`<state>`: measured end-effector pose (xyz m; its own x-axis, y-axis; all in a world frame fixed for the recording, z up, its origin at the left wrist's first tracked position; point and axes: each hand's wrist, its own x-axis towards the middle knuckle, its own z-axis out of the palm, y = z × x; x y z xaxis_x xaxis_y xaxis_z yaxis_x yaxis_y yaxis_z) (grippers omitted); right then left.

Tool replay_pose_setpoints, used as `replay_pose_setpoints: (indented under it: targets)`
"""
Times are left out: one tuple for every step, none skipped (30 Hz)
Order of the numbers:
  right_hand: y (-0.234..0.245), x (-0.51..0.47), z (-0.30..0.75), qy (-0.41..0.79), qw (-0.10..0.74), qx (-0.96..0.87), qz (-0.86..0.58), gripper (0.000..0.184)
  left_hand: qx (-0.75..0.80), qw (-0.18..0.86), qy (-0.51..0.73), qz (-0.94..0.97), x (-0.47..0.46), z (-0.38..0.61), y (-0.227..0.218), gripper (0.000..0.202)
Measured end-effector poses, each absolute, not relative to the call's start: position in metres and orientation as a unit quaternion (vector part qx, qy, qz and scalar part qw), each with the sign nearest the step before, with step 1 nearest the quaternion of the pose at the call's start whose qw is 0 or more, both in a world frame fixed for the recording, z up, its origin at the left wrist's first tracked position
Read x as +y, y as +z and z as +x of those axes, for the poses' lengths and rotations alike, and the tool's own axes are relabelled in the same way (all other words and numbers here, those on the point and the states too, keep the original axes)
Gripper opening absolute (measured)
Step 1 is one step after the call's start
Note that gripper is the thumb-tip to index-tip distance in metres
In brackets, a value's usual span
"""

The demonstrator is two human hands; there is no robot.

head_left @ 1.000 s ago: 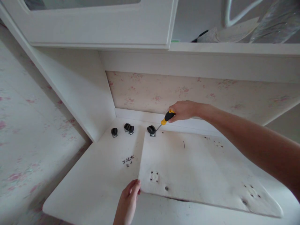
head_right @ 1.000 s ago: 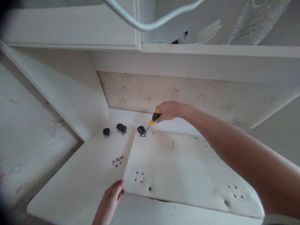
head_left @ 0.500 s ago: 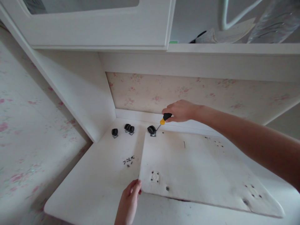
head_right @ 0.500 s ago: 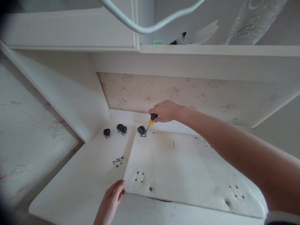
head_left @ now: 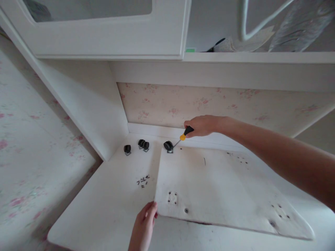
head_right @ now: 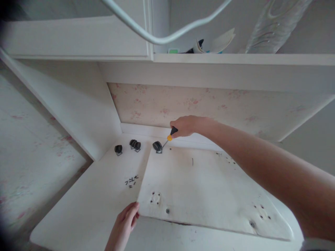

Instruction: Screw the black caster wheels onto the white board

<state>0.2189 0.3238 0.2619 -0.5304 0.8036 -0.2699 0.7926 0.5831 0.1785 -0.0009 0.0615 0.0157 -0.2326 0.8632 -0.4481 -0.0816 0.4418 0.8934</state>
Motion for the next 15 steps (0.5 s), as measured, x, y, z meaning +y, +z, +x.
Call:
replay_pose_setpoints:
  targets:
    - [0.259, 0.325, 0.216, 0.024, 0.167, 0.870, 0.463, 0.058, 0.655, 0.542, 0.434, 0.298, 0.061, -0.001, 0.016, 0.050]
    - [0.256, 0.326, 0.214, 0.031, 0.171, 0.864, 0.472, 0.064, 0.657, 0.541, 0.432, 0.298, 0.061, -0.001, 0.017, 0.049]
    - [0.253, 0.328, 0.212, 0.037, 0.175, 0.858, 0.481, 0.069, 0.659, 0.539, 0.431, 0.300, 0.061, -0.001, 0.019, 0.049]
    - [0.250, 0.330, 0.211, 0.041, 0.179, 0.854, 0.486, 0.072, 0.659, 0.539, 0.427, 0.304, 0.061, -0.001, 0.020, 0.049]
    - [0.247, 0.332, 0.211, 0.045, 0.181, 0.854, 0.486, 0.071, 0.659, 0.539, 0.425, 0.307, 0.061, -0.001, 0.022, 0.050]
    - [0.245, 0.334, 0.212, 0.048, 0.181, 0.856, 0.482, 0.069, 0.659, 0.539, 0.424, 0.309, 0.061, 0.000, 0.023, 0.050]
    - [0.244, 0.335, 0.213, 0.052, 0.178, 0.861, 0.474, 0.066, 0.658, 0.539, 0.426, 0.308, 0.061, 0.000, 0.024, 0.050]
    - [0.244, 0.335, 0.215, 0.055, 0.175, 0.867, 0.463, 0.062, 0.657, 0.540, 0.429, 0.304, 0.061, 0.000, 0.025, 0.050]
    - [0.243, 0.335, 0.217, 0.057, 0.171, 0.874, 0.451, 0.057, 0.655, 0.542, 0.432, 0.300, 0.061, 0.000, 0.025, 0.050]
    - [0.244, 0.334, 0.220, 0.058, 0.165, 0.881, 0.440, 0.051, 0.653, 0.544, 0.437, 0.294, 0.061, 0.000, 0.024, 0.050]
    - [0.244, 0.332, 0.221, 0.056, 0.160, 0.887, 0.429, 0.045, 0.652, 0.546, 0.443, 0.286, 0.061, -0.001, 0.022, 0.050]
    - [0.244, 0.331, 0.223, 0.054, 0.154, 0.893, 0.419, 0.040, 0.649, 0.550, 0.447, 0.278, 0.061, -0.001, 0.020, 0.049]
    - [0.244, 0.329, 0.224, 0.050, 0.147, 0.898, 0.412, 0.037, 0.646, 0.554, 0.451, 0.271, 0.061, -0.001, 0.018, 0.049]
    - [0.244, 0.328, 0.224, 0.045, 0.139, 0.901, 0.409, 0.037, 0.643, 0.558, 0.453, 0.265, 0.060, -0.002, 0.016, 0.049]
    - [0.244, 0.328, 0.224, 0.038, 0.130, 0.903, 0.408, 0.038, 0.641, 0.561, 0.454, 0.260, 0.060, -0.002, 0.014, 0.049]
